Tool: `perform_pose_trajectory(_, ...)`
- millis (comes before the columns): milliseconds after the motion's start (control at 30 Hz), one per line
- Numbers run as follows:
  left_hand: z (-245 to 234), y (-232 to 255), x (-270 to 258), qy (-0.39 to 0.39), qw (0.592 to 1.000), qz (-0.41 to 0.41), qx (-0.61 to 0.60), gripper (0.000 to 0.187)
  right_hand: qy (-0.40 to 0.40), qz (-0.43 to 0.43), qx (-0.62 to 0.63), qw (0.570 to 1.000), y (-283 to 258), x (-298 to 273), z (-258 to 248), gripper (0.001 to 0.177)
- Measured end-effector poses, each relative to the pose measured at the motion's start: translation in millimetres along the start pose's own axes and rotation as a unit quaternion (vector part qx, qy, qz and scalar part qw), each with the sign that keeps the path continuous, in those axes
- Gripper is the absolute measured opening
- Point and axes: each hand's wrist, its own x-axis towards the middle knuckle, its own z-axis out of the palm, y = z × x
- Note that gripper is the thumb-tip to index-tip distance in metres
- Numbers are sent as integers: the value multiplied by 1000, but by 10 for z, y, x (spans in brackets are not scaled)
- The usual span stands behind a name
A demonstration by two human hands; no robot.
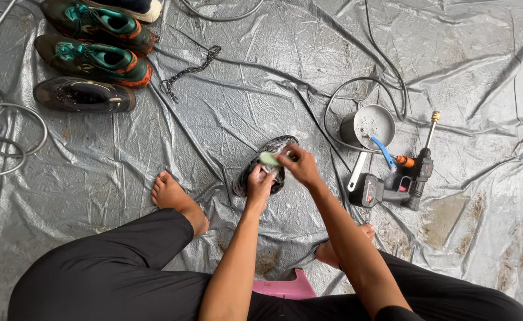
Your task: The person scrubs a dirty shoe with a green brush and soapy water, focusing on the upper and sole. They then remove the shoelaces from the shoe and scrub them by hand.
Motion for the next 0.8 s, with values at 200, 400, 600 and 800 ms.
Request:
perform_pose_trajectory(200, 19, -127, 92, 49, 997, 42, -44, 61, -16, 16, -30, 999, -141, -224, 92, 31)
perform_pose_trajectory(400, 37, -46, 35, 22, 994, 8, -107, 54, 91, 124, -16, 988, 178, -69, -15, 36)
perform_pose_trajectory(600, 91, 101, -57, 29, 996, 8, -79, 50, 86, 90, -18, 992, 38, -153, 4, 41)
perform_pose_trajectory(800, 31, -125, 282, 42, 996, 13, -76, 46, 60, 103, -25, 993, -262, -276, 87, 38)
